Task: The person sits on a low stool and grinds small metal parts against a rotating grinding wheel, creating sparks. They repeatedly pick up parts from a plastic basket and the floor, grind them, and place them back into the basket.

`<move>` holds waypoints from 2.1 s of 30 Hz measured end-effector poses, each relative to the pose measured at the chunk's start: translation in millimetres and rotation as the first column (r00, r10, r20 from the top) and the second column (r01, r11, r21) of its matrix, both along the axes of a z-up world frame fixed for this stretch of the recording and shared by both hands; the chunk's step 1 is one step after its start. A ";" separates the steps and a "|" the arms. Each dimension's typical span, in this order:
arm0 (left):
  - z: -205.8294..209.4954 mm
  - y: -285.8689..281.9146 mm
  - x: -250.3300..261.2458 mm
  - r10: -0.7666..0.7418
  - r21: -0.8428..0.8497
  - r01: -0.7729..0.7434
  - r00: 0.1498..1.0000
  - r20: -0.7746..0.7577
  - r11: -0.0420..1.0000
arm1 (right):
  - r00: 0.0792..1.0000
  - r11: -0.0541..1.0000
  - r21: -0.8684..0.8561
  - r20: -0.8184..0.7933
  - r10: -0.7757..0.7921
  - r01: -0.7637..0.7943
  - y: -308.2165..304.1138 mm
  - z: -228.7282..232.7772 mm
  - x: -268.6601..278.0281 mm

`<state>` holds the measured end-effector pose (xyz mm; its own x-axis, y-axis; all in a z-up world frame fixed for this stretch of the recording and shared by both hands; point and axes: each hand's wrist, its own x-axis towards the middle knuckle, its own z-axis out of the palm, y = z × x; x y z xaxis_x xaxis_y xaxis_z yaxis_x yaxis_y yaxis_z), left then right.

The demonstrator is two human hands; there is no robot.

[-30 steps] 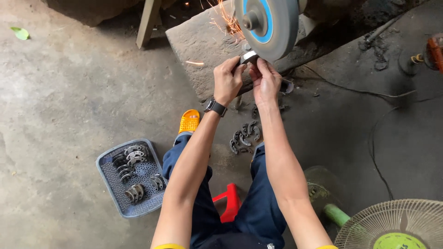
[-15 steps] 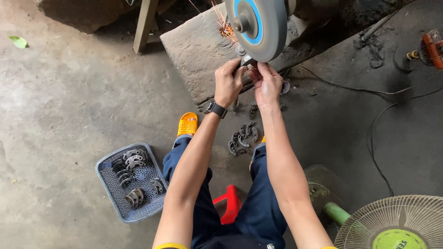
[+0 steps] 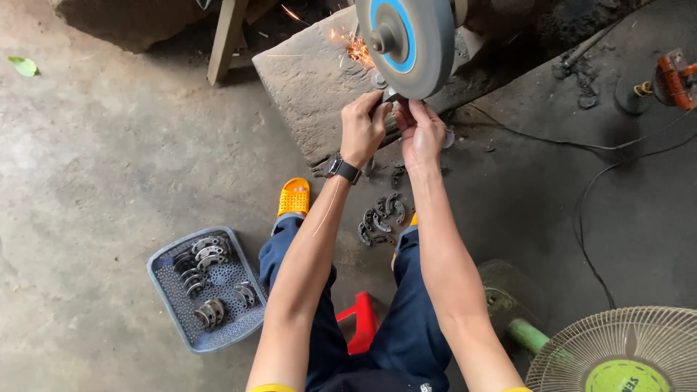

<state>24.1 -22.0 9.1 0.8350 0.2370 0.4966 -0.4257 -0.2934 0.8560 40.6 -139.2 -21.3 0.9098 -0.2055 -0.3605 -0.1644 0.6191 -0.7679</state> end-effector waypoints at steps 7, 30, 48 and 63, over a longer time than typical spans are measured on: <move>-3.0 42.6 -22.5 0.086 0.126 -0.085 0.996 -0.004 0.988 | 0.991 0.990 0.031 0.010 0.134 -0.134 39.8 15.4 -14.9; 11.2 2.0 -19.5 0.040 0.021 -0.039 0.996 -0.082 0.999 | 0.978 0.980 -0.109 0.108 0.178 -0.166 8.8 21.3 -6.2; 7.4 -14.3 -7.8 0.059 -0.054 -0.064 0.994 -0.089 0.996 | 0.994 0.997 -0.050 0.096 0.058 -0.054 -0.1 12.5 -0.6; -4.0 25.9 -31.0 0.096 -0.007 -0.097 0.994 -0.045 0.995 | 0.955 0.956 -0.098 0.090 0.284 -0.275 28.9 32.1 -17.9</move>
<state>-6.8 3.9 5.1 0.8292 0.3221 0.4568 -0.3573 -0.3230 0.8764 22.7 -110.2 10.8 0.9663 0.0371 -0.2548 -0.2396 0.4925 -0.8367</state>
